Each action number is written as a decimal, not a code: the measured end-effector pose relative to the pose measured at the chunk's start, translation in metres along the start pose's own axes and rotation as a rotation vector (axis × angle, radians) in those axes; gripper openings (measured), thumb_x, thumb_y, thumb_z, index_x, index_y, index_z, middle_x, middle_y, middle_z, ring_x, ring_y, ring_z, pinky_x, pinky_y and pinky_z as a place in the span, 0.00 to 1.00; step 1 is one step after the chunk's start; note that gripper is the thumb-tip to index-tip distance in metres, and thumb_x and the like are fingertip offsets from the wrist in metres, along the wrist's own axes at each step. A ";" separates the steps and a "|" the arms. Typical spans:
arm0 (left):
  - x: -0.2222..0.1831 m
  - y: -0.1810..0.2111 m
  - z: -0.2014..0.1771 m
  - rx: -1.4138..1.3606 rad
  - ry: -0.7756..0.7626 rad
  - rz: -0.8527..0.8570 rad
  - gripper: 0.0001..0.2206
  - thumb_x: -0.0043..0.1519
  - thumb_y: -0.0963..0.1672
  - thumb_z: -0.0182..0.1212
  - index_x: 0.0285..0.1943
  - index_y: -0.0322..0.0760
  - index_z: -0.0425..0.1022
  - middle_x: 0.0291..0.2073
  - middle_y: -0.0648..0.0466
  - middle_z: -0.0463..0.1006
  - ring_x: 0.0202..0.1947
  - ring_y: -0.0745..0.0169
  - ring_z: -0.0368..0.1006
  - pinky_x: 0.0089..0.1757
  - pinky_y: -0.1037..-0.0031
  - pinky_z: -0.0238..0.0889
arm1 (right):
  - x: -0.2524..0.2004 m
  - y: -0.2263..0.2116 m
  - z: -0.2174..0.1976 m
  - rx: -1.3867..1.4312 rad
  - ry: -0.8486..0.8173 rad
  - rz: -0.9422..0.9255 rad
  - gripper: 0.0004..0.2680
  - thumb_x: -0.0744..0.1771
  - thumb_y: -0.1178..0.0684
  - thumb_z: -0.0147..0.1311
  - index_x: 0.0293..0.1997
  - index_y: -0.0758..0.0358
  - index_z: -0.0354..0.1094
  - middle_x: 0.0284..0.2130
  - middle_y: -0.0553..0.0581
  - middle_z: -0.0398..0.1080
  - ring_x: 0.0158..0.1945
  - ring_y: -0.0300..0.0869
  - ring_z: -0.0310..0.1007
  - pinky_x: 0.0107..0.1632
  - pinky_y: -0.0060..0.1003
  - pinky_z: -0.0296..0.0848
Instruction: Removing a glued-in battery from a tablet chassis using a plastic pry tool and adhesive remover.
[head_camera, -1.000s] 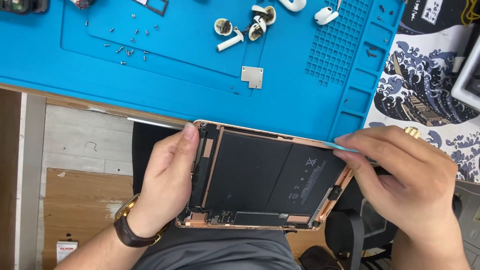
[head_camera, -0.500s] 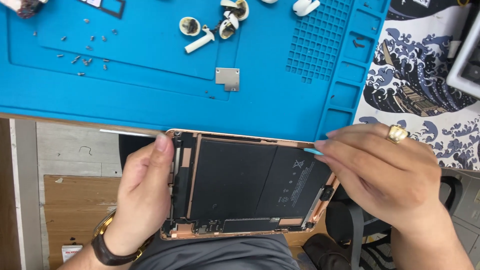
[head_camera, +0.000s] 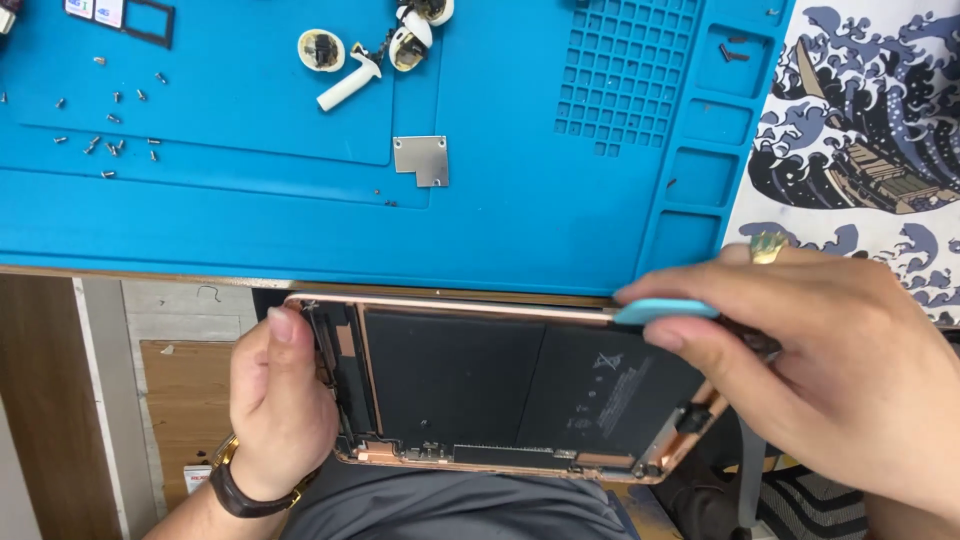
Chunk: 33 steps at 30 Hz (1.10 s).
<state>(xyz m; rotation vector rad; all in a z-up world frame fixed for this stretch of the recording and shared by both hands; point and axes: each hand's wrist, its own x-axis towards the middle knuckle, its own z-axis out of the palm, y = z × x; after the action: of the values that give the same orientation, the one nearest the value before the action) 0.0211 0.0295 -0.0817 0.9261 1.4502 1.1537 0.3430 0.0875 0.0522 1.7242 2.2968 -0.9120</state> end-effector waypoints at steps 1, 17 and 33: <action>-0.004 0.000 -0.002 0.009 0.023 0.021 0.23 0.70 0.53 0.42 0.22 0.50 0.43 0.16 0.67 0.44 0.19 0.75 0.38 0.27 0.74 0.31 | -0.009 0.006 0.004 0.026 -0.149 0.087 0.15 0.66 0.39 0.48 0.58 0.30 0.75 0.19 0.41 0.77 0.23 0.45 0.75 0.32 0.53 0.79; -0.070 -0.001 -0.053 0.145 -0.338 0.260 0.33 0.74 0.56 0.34 0.34 0.30 0.80 0.29 0.49 0.85 0.23 0.60 0.83 0.25 0.79 0.74 | -0.051 -0.015 0.067 0.374 -0.468 0.248 0.17 0.67 0.37 0.61 0.19 0.51 0.77 0.13 0.45 0.66 0.20 0.37 0.62 0.29 0.35 0.65; -0.077 0.014 -0.054 0.059 -0.444 0.316 0.32 0.76 0.56 0.31 0.38 0.33 0.79 0.30 0.48 0.86 0.26 0.60 0.88 0.26 0.82 0.77 | -0.056 -0.024 0.065 0.639 -0.564 0.342 0.17 0.65 0.41 0.63 0.22 0.56 0.96 0.17 0.50 0.72 0.23 0.40 0.67 0.31 0.39 0.67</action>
<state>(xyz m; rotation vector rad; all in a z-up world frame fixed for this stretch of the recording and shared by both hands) -0.0181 -0.0500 -0.0485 1.3906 1.0044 1.0449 0.3240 0.0023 0.0334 1.6635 1.3794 -1.8801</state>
